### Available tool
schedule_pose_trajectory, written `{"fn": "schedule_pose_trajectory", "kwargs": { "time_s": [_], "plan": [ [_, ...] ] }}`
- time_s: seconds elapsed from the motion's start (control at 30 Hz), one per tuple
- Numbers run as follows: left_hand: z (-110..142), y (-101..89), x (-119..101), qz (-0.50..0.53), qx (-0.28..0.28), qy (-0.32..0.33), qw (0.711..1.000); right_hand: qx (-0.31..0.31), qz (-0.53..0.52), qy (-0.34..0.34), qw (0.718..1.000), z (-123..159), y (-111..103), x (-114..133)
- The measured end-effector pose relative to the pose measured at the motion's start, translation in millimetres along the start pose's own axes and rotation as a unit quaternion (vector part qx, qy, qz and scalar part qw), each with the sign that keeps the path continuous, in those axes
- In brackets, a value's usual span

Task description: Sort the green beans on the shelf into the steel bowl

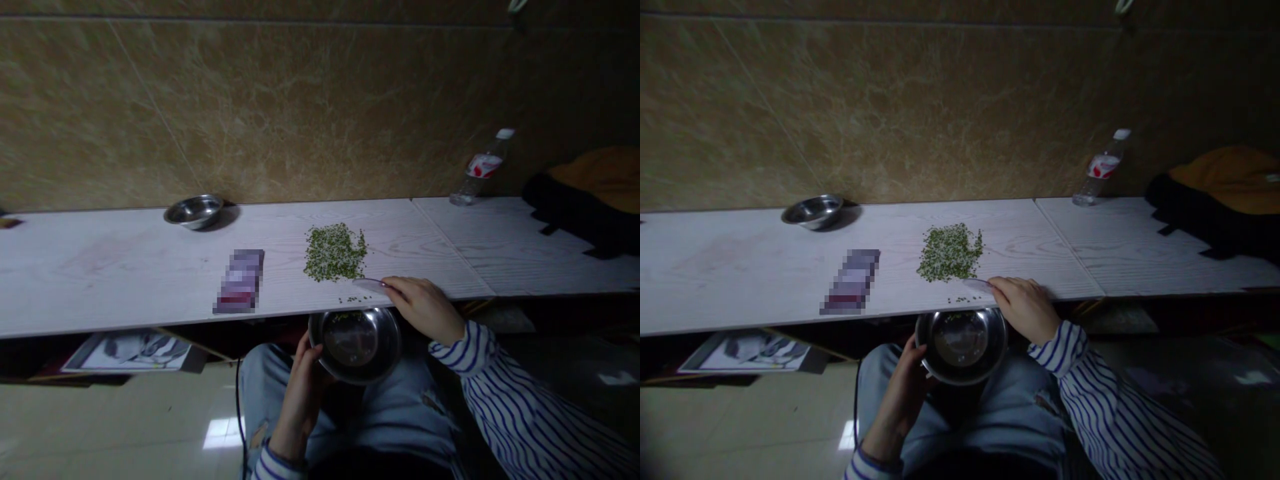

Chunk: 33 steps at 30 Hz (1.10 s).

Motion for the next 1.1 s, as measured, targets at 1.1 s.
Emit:
{"fn": "schedule_pose_trajectory", "kwargs": {
  "time_s": [1.1],
  "plan": [
    [-8,-27.3,-2,0.024,-0.033,0.015,0.999,-0.019,0.045,0.053,0.997,-13,-1,-18]
  ]
}}
Point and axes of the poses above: each hand's wrist, its own z-axis away from the middle knuckle, its own y-axis out of the palm, x = y × z, the point moved 8 cm from there along -z, towards the middle knuckle, and after that the axes turned 11 degrees about -y, right-handed, at the moved point
